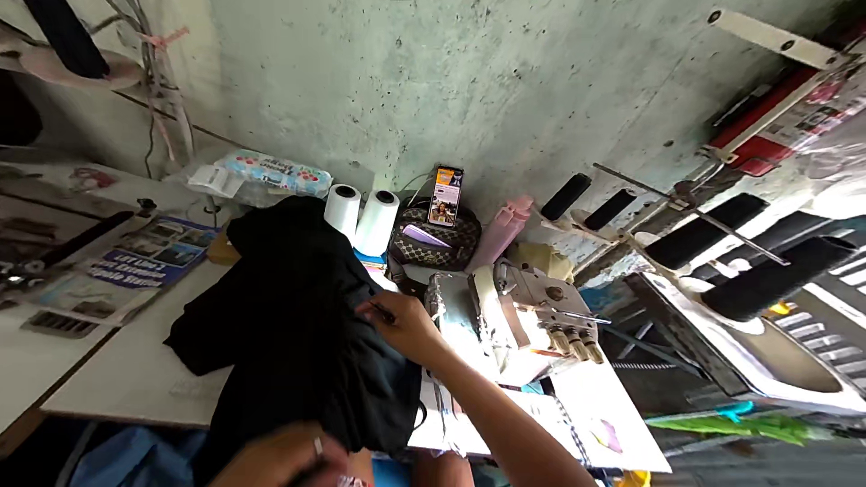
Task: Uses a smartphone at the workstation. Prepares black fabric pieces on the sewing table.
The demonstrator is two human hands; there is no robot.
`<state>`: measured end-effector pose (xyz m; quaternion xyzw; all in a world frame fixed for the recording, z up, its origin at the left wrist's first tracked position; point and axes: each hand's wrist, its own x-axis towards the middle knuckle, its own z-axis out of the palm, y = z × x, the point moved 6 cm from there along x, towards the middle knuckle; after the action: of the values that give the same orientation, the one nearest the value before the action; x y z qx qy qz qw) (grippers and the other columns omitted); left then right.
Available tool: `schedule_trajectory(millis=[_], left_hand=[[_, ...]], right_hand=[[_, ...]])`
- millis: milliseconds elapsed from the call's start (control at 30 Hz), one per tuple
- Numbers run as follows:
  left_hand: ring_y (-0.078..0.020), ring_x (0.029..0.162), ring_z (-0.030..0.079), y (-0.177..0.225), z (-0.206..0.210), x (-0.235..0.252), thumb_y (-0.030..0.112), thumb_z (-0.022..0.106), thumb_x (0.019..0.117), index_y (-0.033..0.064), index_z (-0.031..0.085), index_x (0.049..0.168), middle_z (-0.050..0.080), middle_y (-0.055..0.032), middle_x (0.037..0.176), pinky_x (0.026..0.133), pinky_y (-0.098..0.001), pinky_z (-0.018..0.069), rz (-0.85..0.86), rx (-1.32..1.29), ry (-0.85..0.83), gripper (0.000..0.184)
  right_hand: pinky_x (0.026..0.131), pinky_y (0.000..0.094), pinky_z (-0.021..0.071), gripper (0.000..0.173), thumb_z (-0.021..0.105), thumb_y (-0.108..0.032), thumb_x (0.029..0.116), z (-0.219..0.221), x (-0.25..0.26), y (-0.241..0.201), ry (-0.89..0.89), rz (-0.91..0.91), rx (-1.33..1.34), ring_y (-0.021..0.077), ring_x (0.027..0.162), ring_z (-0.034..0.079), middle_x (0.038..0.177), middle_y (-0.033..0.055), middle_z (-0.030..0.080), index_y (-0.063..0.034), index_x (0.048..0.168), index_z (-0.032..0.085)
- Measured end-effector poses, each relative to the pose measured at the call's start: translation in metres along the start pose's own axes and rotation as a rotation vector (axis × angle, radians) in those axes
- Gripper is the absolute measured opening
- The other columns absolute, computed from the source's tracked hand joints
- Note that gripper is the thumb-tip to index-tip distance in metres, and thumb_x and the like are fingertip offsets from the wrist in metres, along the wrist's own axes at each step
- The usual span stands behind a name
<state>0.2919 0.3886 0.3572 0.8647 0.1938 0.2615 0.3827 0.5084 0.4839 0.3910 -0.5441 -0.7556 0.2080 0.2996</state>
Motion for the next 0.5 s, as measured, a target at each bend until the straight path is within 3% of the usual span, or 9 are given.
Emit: schedule_trajectory(millis=[67,133,233,333,367,433,500], left_hand=[[-0.0299,0.096,0.070,-0.040,-0.020,0.016,0.027,0.054,0.1012,0.0076,0.074,0.106,0.073,-0.0114,0.103,0.083,-0.0503,0.0569,-0.105,0.321,0.327,0.028],[-0.0375,0.101,0.066,-0.070,-0.024,0.024,0.032,0.050,0.0985,0.0109,0.075,0.103,0.071,-0.0135,0.109,0.084,-0.0548,0.0534,-0.152,0.499,0.530,0.033],[-0.0365,0.103,0.065,-0.067,-0.004,0.029,0.032,0.045,0.1027,0.0136,0.078,0.099,0.071,-0.0133,0.109,0.086,-0.0533,0.0495,-0.026,0.584,0.611,0.038],[-0.0241,0.106,0.068,-0.056,0.032,0.035,0.037,0.038,0.1067,0.0173,0.071,0.105,0.073,-0.0040,0.107,0.099,-0.0482,0.0478,0.085,0.717,0.462,0.038],[-0.0258,0.102,0.070,-0.061,0.039,0.033,0.042,0.041,0.1039,0.0161,0.071,0.109,0.074,-0.0042,0.106,0.096,-0.0525,0.0486,0.043,0.815,0.405,0.039],[-0.0424,0.099,0.070,-0.077,0.031,0.020,0.047,0.063,0.0914,0.0054,0.071,0.118,0.072,-0.0193,0.111,0.087,-0.0667,0.0486,-0.127,0.901,0.291,0.050],[-0.0555,0.103,0.064,-0.091,0.000,-0.003,0.040,0.087,0.0752,0.0013,0.064,0.132,0.062,-0.0335,0.125,0.085,-0.0728,0.0465,-0.336,0.899,0.228,0.073]], right_hand=[[0.090,0.0445,0.0559,0.024,0.055,-0.007,0.0996,0.013,-0.005,0.016,0.002,0.005,-0.002,0.0229,0.101,0.070,0.113,0.0138,0.073,-0.0013,0.113,0.074],[0.089,0.0468,0.0570,0.024,0.054,-0.004,0.0988,0.029,-0.005,0.031,0.027,-0.017,-0.008,0.0252,0.104,0.070,0.117,0.0147,0.072,-0.0003,0.113,0.074],[0.090,0.0516,0.0572,0.028,0.056,-0.001,0.0974,0.045,0.006,0.037,0.022,-0.030,-0.064,0.0311,0.112,0.069,0.133,0.0163,0.066,-0.0018,0.119,0.074],[0.090,0.0564,0.0563,0.042,0.053,0.006,0.0929,0.057,0.032,0.045,-0.062,-0.010,-0.142,0.0355,0.115,0.067,0.147,0.0145,0.058,-0.0100,0.126,0.073],[0.093,0.0581,0.0547,0.047,0.053,0.008,0.0922,0.064,0.042,0.046,-0.161,0.008,-0.208,0.0368,0.120,0.065,0.153,0.0129,0.052,-0.0136,0.129,0.072],[0.096,0.0614,0.0513,0.047,0.056,0.007,0.0927,0.074,0.054,0.047,-0.380,0.043,-0.393,0.0400,0.129,0.057,0.162,0.0121,0.040,-0.0139,0.133,0.069],[0.097,0.0615,0.0510,0.043,0.056,0.006,0.0949,0.067,0.056,0.044,-0.425,0.049,-0.502,0.0405,0.132,0.055,0.160,0.0118,0.043,-0.0110,0.132,0.067]])
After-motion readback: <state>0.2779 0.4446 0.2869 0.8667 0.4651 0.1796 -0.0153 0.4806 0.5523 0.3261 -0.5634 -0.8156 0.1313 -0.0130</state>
